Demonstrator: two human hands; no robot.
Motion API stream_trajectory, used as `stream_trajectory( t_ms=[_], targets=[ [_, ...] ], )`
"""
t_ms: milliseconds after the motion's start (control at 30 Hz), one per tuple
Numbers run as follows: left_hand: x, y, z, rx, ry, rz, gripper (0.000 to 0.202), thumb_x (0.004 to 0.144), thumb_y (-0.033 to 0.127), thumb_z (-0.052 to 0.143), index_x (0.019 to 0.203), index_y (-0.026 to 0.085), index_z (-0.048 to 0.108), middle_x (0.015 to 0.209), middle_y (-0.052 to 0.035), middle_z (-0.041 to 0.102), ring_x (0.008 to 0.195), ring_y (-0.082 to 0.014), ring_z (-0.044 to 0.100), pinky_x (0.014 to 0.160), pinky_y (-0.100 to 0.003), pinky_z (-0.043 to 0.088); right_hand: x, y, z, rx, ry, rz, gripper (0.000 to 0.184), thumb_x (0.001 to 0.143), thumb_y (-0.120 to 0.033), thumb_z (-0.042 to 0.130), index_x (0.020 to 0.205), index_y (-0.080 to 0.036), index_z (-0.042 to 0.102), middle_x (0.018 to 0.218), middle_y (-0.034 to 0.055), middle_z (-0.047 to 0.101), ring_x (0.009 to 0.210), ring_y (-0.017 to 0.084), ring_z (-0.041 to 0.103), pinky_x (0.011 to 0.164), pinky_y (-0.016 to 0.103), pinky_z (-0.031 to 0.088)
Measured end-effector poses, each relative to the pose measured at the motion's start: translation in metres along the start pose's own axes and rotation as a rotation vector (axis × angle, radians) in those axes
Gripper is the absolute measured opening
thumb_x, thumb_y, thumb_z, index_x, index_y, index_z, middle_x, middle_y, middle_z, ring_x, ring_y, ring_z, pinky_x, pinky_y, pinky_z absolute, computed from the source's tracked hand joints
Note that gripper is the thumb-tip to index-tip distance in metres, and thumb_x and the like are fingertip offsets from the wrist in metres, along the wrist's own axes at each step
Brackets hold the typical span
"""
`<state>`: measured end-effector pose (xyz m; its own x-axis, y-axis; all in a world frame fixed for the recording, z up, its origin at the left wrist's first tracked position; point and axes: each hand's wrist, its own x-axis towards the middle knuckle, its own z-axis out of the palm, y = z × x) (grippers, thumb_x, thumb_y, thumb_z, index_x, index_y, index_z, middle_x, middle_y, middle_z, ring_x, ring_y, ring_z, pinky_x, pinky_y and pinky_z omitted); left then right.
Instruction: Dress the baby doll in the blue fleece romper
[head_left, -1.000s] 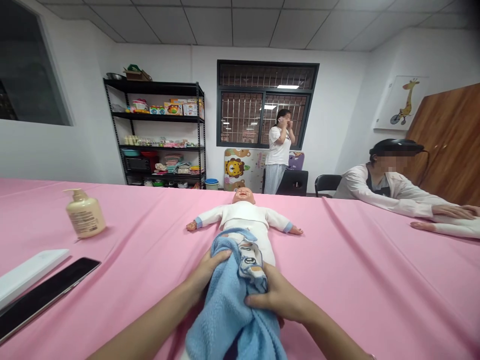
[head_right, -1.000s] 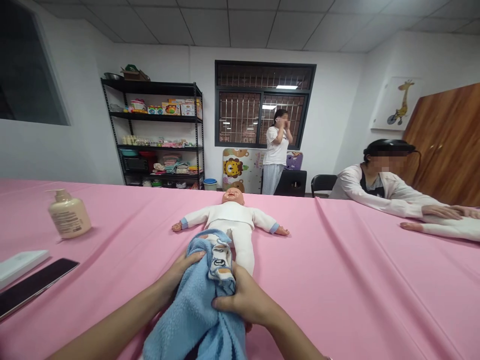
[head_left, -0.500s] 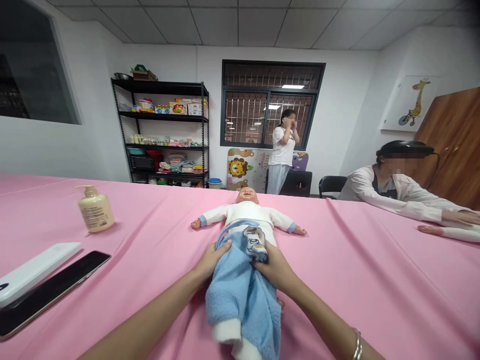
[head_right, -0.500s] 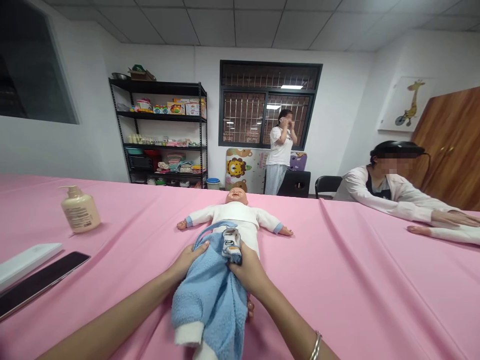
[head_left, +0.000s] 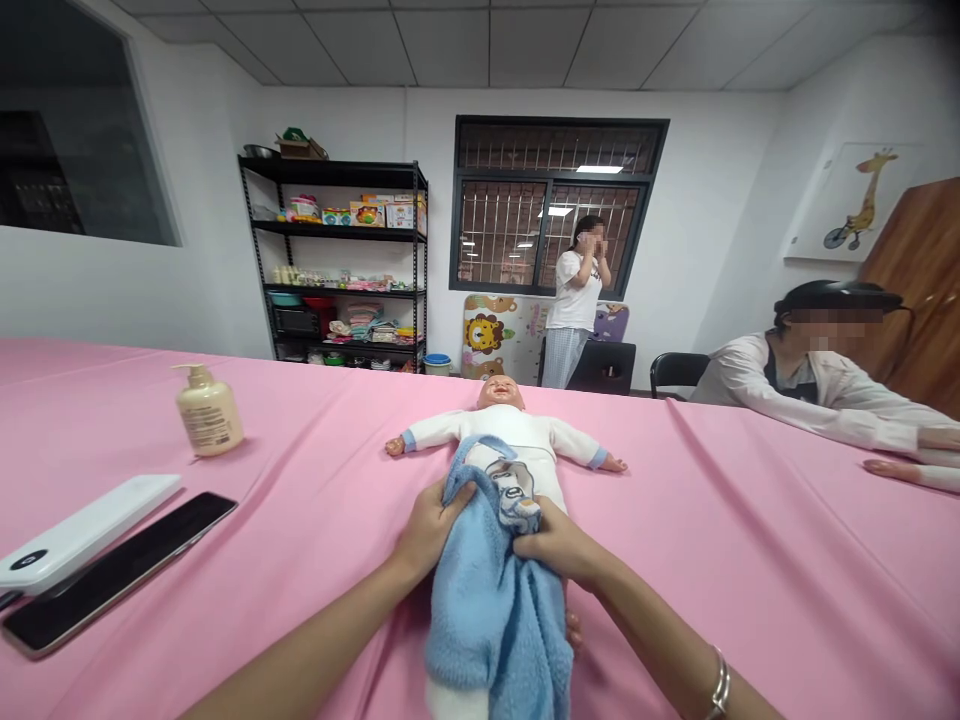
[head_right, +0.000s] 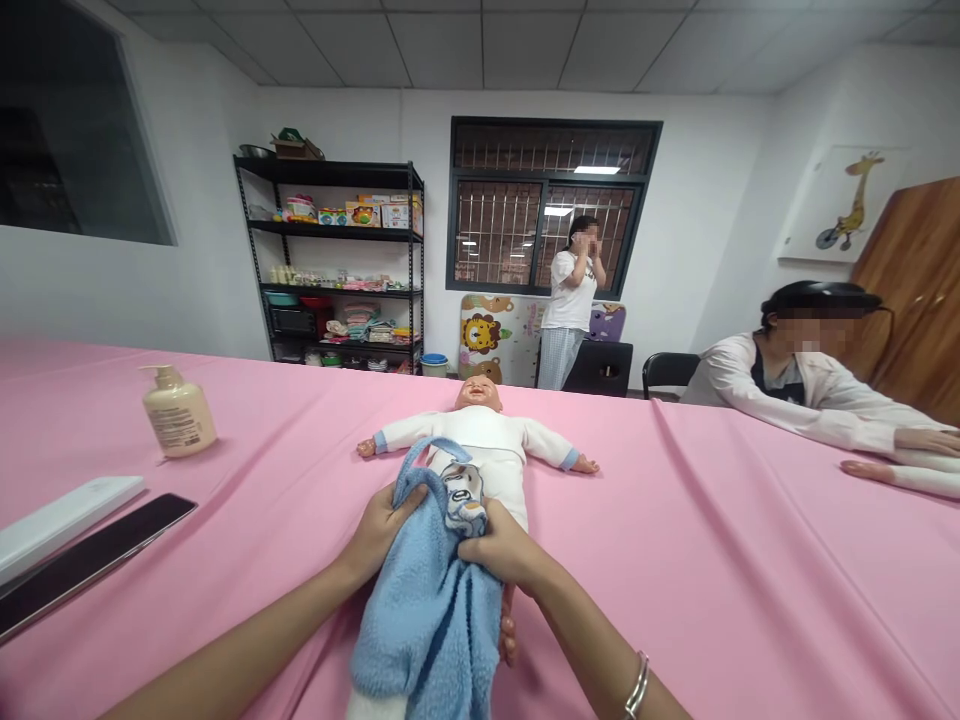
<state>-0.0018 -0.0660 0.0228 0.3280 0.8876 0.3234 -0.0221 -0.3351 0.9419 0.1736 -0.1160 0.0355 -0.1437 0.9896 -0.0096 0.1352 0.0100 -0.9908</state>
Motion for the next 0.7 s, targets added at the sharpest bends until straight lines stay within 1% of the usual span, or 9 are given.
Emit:
stream_trajectory(
  t_ms=[100,167,233,300,400,467,600,633,700],
  targets=[
    [0.003,-0.007,-0.001,0.056,0.130,0.020,0.041,0.079,0.049,0.055,0.100,0.013,0.058,0.094,-0.0056,0.062,0.092,-0.0231,0.055,0.081,-0.029,0.042,-0.002,0.000,0.000,-0.020,-0.014,-0.042,0.031,0.052,-0.009,0.053,0.083,-0.015,0.053,0.071,-0.0030,0.053,0.065,0.013,0.046,0.057,0.023,0.037],
    [0.006,-0.011,-0.002,0.019,0.152,-0.013,0.047,0.079,0.051,0.054,0.107,0.014,0.055,0.103,-0.0072,0.061,0.100,-0.0235,0.053,0.087,-0.030,0.039,-0.005,-0.002,0.000,-0.040,-0.085,-0.075,0.027,0.053,-0.008,0.052,0.078,-0.015,0.054,0.068,-0.0037,0.052,0.063,0.012,0.045,0.055,0.021,0.035],
    [0.008,-0.012,-0.002,-0.075,0.049,-0.078,0.049,0.080,0.053,0.051,0.109,0.014,0.056,0.110,-0.0088,0.059,0.106,-0.0237,0.051,0.090,-0.030,0.038,-0.007,-0.003,0.001,-0.061,-0.154,-0.105,0.026,0.055,-0.008,0.052,0.079,-0.016,0.056,0.070,-0.0031,0.054,0.064,0.012,0.046,0.055,0.022,0.036],
    [0.009,-0.010,-0.002,-0.161,-0.065,-0.151,0.051,0.080,0.055,0.050,0.106,0.012,0.059,0.109,-0.0097,0.060,0.103,-0.0243,0.053,0.087,-0.029,0.040,-0.008,-0.004,0.002,-0.100,-0.160,-0.180,0.024,0.059,-0.010,0.053,0.082,-0.016,0.058,0.074,-0.0013,0.058,0.069,0.015,0.050,0.061,0.024,0.039],
    [0.010,-0.007,-0.003,-0.159,-0.077,-0.223,0.055,0.077,0.059,0.051,0.099,0.009,0.061,0.096,-0.0105,0.065,0.090,-0.0254,0.058,0.076,-0.030,0.045,-0.007,-0.003,0.006,-0.204,0.014,-0.370,0.016,0.067,-0.015,0.052,0.081,-0.016,0.060,0.081,0.0019,0.062,0.078,0.020,0.053,0.071,0.029,0.041],
    [0.012,-0.007,-0.004,-0.132,-0.046,-0.215,0.054,0.077,0.058,0.051,0.098,0.009,0.061,0.094,-0.0099,0.066,0.089,-0.0254,0.058,0.076,-0.030,0.045,-0.003,-0.001,0.007,-0.251,0.163,-0.449,0.013,0.071,-0.017,0.050,0.079,-0.018,0.061,0.080,0.0032,0.063,0.078,0.022,0.054,0.073,0.030,0.040],
    [0.021,-0.016,-0.004,-0.152,-0.009,-0.167,0.050,0.075,0.054,0.057,0.102,0.011,0.060,0.103,-0.0098,0.063,0.097,-0.0257,0.056,0.084,-0.032,0.044,0.008,0.004,0.006,-0.239,0.350,-0.461,0.026,0.068,-0.014,0.051,0.091,-0.021,0.061,0.087,0.0035,0.064,0.082,0.024,0.055,0.073,0.030,0.039],
    [0.023,-0.019,-0.004,-0.159,-0.012,-0.144,0.049,0.075,0.052,0.058,0.103,0.011,0.059,0.106,-0.0097,0.062,0.099,-0.0255,0.055,0.086,-0.032,0.043,0.009,0.005,0.005,-0.253,0.378,-0.446,0.026,0.068,-0.014,0.051,0.091,-0.021,0.060,0.087,0.0036,0.064,0.081,0.023,0.055,0.072,0.030,0.039],
    [0.028,-0.025,-0.006,-0.149,-0.014,-0.075,0.047,0.076,0.048,0.059,0.107,0.013,0.057,0.112,-0.0088,0.059,0.105,-0.0244,0.052,0.091,-0.032,0.040,0.011,0.007,0.002,-0.329,0.425,-0.397,0.017,0.068,-0.016,0.051,0.084,-0.020,0.058,0.081,0.0040,0.063,0.074,0.022,0.055,0.065,0.028,0.037]
  ],
)
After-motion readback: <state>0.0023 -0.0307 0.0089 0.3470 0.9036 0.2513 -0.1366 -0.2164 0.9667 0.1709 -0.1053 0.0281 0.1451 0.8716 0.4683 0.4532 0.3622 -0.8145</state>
